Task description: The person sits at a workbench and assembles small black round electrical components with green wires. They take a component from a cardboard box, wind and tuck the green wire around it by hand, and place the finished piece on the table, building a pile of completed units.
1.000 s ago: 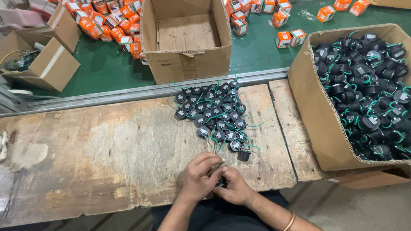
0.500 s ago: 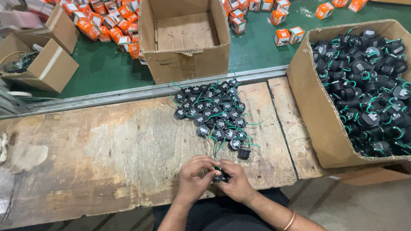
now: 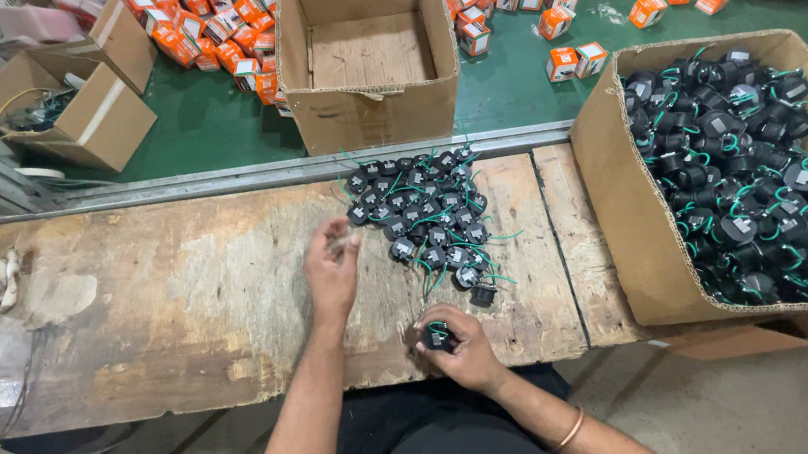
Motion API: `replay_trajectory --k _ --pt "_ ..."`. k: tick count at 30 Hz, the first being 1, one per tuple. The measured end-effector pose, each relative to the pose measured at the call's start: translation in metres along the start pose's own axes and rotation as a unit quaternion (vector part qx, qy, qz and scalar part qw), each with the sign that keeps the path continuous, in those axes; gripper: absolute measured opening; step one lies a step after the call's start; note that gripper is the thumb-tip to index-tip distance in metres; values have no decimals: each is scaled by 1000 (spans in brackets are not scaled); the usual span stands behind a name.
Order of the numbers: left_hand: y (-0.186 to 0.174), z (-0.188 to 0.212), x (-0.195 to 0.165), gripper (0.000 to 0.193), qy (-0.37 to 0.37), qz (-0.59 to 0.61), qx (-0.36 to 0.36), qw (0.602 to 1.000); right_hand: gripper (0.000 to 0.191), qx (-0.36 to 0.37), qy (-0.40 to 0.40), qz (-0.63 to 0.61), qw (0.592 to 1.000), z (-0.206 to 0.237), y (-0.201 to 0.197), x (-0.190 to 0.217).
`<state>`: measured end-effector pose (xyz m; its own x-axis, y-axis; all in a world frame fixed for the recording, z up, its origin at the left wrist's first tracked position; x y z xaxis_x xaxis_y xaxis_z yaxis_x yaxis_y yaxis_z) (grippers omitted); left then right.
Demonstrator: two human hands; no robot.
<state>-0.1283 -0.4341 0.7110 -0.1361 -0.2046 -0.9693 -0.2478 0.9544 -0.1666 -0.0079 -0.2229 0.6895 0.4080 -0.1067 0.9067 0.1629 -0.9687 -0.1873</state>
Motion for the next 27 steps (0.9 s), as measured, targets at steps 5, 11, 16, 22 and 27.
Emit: replay_trajectory --k 5,11,16,22,27 --pt "18 -42 -11 79 228 -246 53 941 38 54 46 -8 997 -8 5 -2" --pt "17 -27 -3 31 253 -263 105 925 28 130 5 -30 991 -9 8 0" --pt "5 -20 11 46 89 -133 19 987 25 93 -33 -30 995 -4 0 -3" --pt "5 -14 38 41 3 41 62 997 20 -18 26 -38 999 5 -13 -17" --pt "0 18 11 23 188 42 68 979 40 -60 53 -103 991 5 -16 -16"
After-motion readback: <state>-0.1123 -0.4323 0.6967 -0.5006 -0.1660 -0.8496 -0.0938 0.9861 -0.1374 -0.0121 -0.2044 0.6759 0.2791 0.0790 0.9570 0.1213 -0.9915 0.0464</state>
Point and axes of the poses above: each hand's wrist, its own z-axis away from the middle knuckle, its own y-axis out of the palm, x = y × z, the point moved 4 cm from there along -z, towards the middle knuckle, and after that the axes turned 5 degrees about y, right-handed, at the moved point
